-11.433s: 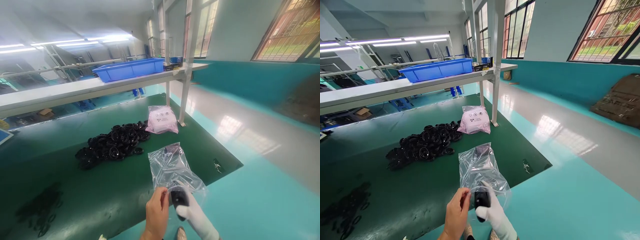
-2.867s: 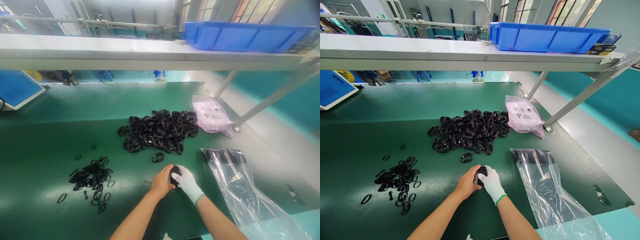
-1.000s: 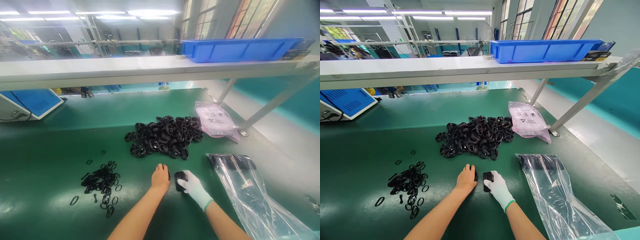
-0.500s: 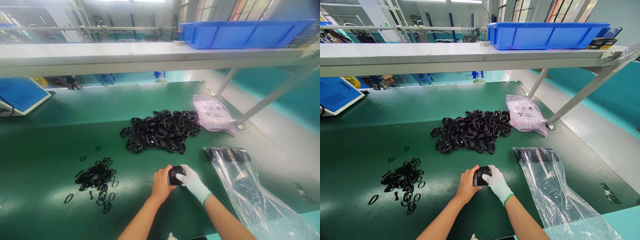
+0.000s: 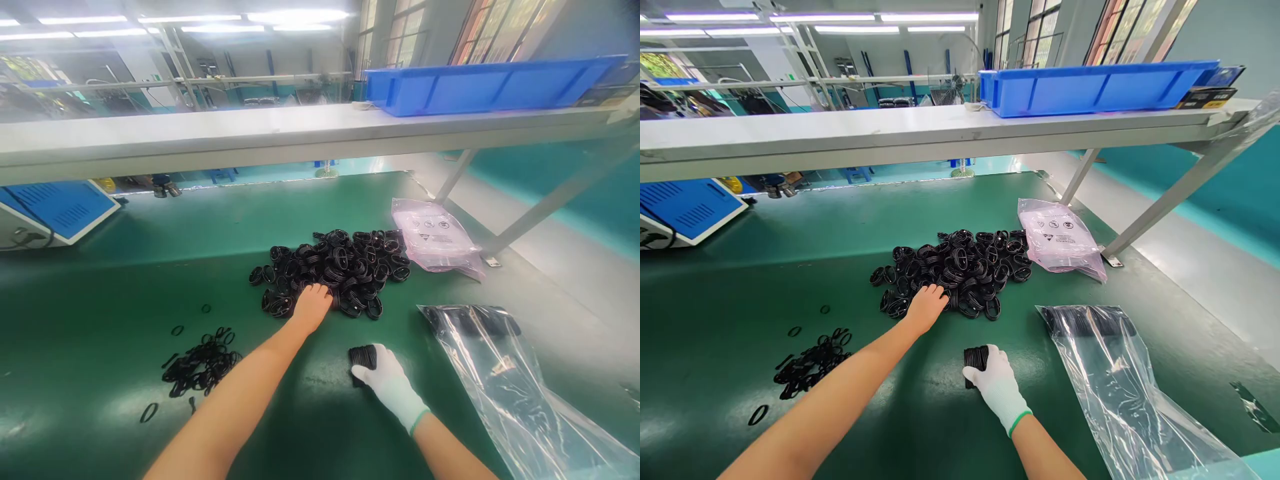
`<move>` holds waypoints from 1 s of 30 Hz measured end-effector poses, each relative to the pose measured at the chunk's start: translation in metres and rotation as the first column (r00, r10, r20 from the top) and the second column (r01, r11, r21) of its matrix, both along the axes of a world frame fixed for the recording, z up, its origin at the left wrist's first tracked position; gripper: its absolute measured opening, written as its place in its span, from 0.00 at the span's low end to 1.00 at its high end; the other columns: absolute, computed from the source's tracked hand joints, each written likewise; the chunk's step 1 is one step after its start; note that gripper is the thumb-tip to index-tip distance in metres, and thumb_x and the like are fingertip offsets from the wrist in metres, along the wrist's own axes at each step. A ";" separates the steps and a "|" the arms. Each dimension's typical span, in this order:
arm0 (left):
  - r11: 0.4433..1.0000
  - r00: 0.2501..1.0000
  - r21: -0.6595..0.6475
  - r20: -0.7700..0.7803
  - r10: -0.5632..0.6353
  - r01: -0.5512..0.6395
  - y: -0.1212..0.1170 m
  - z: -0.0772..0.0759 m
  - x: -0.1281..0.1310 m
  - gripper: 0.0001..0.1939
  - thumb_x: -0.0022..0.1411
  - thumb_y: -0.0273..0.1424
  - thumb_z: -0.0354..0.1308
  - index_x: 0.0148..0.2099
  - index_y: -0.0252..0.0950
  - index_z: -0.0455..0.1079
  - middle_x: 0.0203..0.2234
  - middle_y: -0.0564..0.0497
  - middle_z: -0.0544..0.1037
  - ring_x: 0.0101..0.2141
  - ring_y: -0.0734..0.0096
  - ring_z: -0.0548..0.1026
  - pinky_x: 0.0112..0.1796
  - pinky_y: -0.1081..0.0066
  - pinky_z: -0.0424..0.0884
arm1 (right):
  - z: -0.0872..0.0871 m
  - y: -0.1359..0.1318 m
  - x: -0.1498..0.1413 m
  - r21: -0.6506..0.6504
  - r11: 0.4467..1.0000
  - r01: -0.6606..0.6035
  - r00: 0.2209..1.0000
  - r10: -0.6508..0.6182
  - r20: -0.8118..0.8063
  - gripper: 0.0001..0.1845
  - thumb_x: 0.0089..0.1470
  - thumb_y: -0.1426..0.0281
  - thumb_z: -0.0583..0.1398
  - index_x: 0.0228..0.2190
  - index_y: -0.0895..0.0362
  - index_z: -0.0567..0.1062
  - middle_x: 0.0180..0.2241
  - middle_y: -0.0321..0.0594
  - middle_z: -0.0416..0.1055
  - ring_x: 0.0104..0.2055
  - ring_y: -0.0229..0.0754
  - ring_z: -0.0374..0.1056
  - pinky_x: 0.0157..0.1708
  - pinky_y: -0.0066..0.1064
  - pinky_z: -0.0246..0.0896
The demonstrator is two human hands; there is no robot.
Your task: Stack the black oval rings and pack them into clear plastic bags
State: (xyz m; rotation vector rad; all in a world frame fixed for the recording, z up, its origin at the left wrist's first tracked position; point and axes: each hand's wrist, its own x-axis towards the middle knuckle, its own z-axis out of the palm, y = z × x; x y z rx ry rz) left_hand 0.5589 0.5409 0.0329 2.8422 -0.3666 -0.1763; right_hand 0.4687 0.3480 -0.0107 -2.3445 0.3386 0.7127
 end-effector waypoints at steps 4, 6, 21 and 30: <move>0.999 0.999 -0.013 -0.029 -0.044 0.043 -0.003 0.008 0.005 0.08 0.52 0.22 0.53 0.34 0.37 0.69 0.39 0.45 0.69 0.46 0.60 0.61 0.48 0.62 0.53 | 0.001 0.000 0.000 0.021 1.000 0.003 1.000 -0.003 0.013 0.32 0.40 0.60 0.59 0.48 0.56 0.60 0.41 0.46 0.62 0.44 0.48 0.63 0.40 0.35 0.58; 0.999 0.998 -0.048 -0.051 0.020 -0.023 -0.005 0.010 -0.014 0.05 0.54 0.28 0.52 0.34 0.38 0.67 0.36 0.48 0.69 0.43 0.62 0.64 0.45 0.63 0.57 | 0.002 -0.001 -0.001 0.020 1.000 0.006 1.000 -0.006 0.016 0.31 0.40 0.60 0.59 0.47 0.56 0.61 0.42 0.46 0.62 0.45 0.48 0.63 0.41 0.35 0.58; 0.420 0.708 -0.611 -0.696 0.118 -0.671 -0.056 -0.072 -0.105 0.17 0.52 0.46 0.50 0.28 0.36 0.56 0.15 0.60 0.59 0.17 0.81 0.61 0.19 0.76 0.66 | -0.006 -0.003 -0.003 0.021 0.999 -0.035 0.996 0.034 0.077 0.25 0.41 0.60 0.58 0.42 0.57 0.63 0.40 0.44 0.63 0.42 0.45 0.64 0.39 0.32 0.58; 0.670 0.815 -0.504 -0.507 0.283 -0.546 -0.036 -0.064 -0.094 0.13 0.61 0.37 0.43 0.30 0.36 0.62 0.23 0.54 0.67 0.24 0.75 0.67 0.25 0.74 0.65 | -0.004 0.012 -0.004 -0.107 0.994 -0.003 1.000 0.005 0.016 0.35 0.37 0.56 0.59 0.46 0.58 0.60 0.44 0.48 0.59 0.43 0.50 0.64 0.41 0.38 0.59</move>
